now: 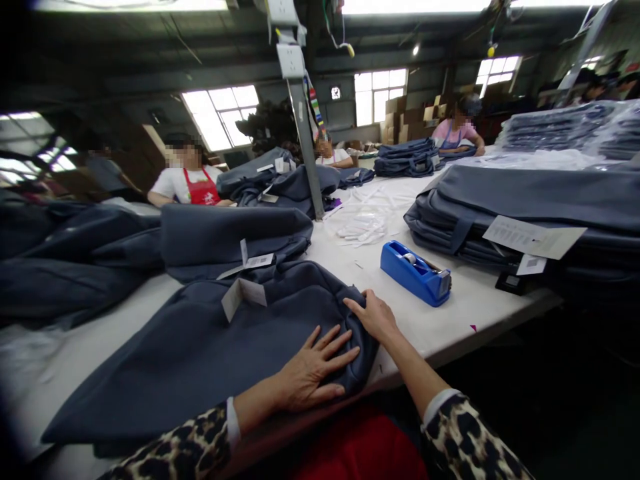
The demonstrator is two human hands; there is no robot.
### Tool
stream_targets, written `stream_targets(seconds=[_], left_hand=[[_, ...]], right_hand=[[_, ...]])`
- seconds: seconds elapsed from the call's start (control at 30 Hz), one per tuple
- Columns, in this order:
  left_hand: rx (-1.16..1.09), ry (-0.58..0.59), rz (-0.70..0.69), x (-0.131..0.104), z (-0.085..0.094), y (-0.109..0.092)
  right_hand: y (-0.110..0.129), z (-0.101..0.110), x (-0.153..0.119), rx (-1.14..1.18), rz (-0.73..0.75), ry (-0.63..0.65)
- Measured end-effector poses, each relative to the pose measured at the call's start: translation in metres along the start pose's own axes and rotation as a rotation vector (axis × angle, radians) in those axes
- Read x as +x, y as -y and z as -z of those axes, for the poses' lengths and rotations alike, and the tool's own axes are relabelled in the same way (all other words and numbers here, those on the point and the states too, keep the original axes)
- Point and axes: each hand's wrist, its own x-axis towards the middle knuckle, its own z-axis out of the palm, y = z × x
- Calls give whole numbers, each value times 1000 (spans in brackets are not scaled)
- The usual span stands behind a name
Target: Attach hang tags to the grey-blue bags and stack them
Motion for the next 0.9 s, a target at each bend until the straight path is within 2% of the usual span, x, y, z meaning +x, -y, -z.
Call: stream_targets(seconds=[0.17, 0.3, 0.4, 0.47, 0.57, 0.63, 0.7, 0.77, 0.9], left_hand=[[19, -33, -60, -1, -7, -7], [-17, -39, -127, -5, -9, -12], [-95, -52, -96, -7, -8, -13], [-108, -63, -79, -7, -6, -13], [-53, -79, -78, -5, -5, -13], [6, -107, -67, -5, -7, -11], [102, -155, -66, -4, -18, -3], [263, -242, -77, 1, -36, 12], [531, -544, -17, 23, -87, 39]], right_hand=[[11, -19, 12, -169, -56, -63], [14, -3, 8, -192, -20, -33], [9, 15, -10, -164, -13, -25], [4, 20, -29, -128, -35, -13], [-4, 11, -59, -28, -47, 11], [-9, -2, -71, 127, -37, -42], [-14, -16, -73, 271, -39, -124], [-21, -24, -66, 339, -16, -150], [-40, -21, -51, 282, 40, -136]])
